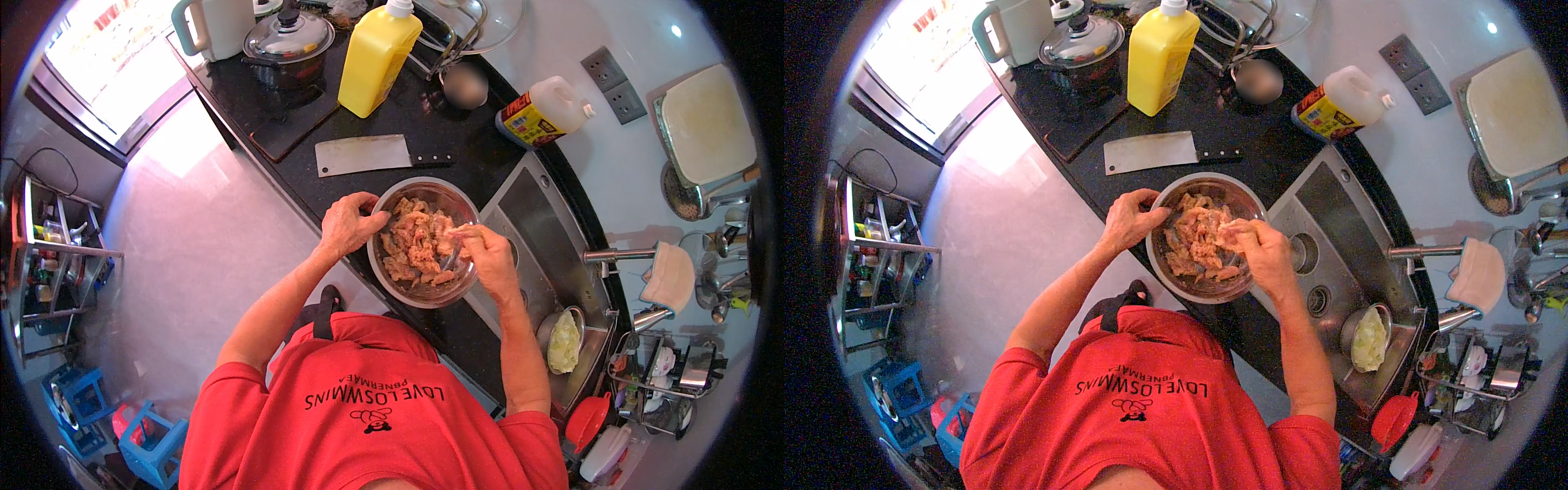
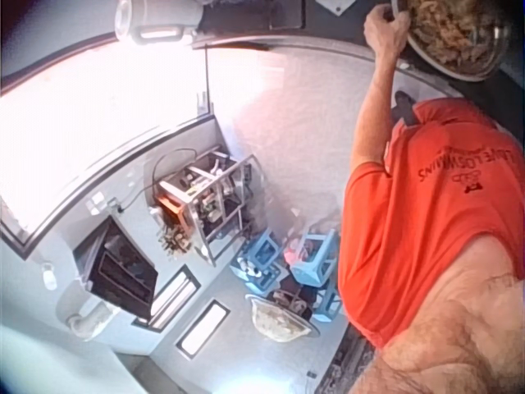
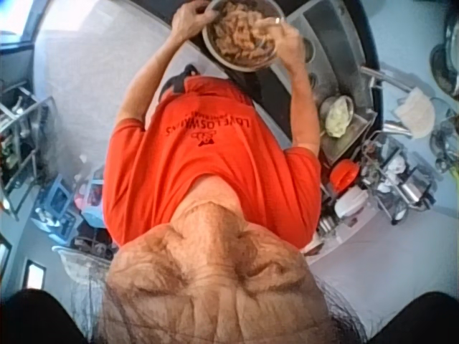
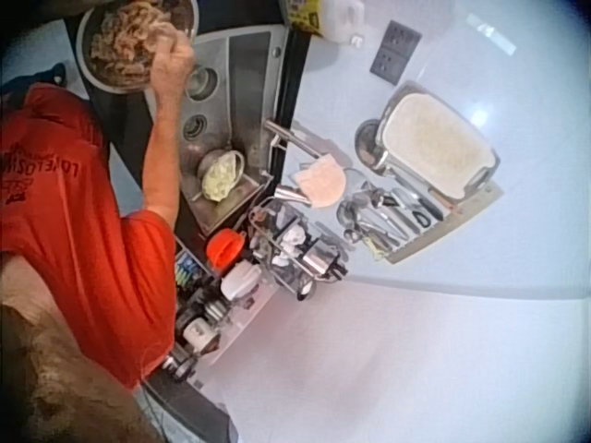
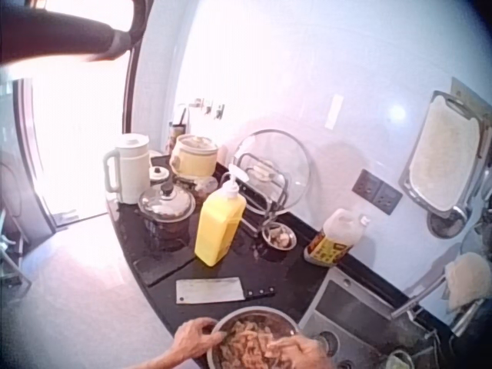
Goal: The person mixes raw meat in a metal bowl by hand, then washes and dries their hands. They move to the stove, place the bowl of meat on the counter, and pour cooking oil into a wok on an induction cooktop.
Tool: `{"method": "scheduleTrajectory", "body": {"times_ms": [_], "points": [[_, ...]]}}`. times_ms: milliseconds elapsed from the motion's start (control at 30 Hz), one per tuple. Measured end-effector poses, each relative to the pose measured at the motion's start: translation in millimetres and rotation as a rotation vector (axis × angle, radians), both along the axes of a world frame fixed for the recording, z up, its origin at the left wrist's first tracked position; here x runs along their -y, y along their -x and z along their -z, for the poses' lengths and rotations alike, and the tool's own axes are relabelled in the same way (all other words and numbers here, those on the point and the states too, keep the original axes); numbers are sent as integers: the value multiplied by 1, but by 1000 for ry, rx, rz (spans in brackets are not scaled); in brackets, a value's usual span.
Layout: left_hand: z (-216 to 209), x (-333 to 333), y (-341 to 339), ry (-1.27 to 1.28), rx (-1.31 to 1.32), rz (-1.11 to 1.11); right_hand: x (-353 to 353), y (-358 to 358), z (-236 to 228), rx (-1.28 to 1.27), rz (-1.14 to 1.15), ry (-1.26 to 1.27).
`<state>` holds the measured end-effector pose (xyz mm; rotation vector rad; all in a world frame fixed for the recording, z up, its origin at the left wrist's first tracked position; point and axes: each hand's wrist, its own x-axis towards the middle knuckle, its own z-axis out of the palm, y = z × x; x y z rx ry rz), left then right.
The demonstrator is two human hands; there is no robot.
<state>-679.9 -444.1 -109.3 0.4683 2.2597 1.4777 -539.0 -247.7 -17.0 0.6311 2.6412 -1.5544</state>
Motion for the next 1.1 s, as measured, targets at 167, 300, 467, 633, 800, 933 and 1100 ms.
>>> {"method": "scheduleTrajectory", "body": {"times_ms": [167,300,467,633,800,933,1100], "points": [[-2,0,0,0,-15,18,4,-23,37,10,-364,-612],[-2,1,-1,-1,-2,-16,24,-10,-11,-95,-499,-797],[-5,-1,-1,21,4,-8,48,-7,26,35,-495,-897],[0,1,-2,-12,26,-22,10,-8,54,-211,-286,-517],[-3,1,-3,-8,17,-36,19,0,-3,-157,-43,-353],[-1,0,-5,-14,19,-27,14,1,-8,-43,34,169],[0,0,-5,-32,7,-46,3,0,-26,9,-152,156]]}}
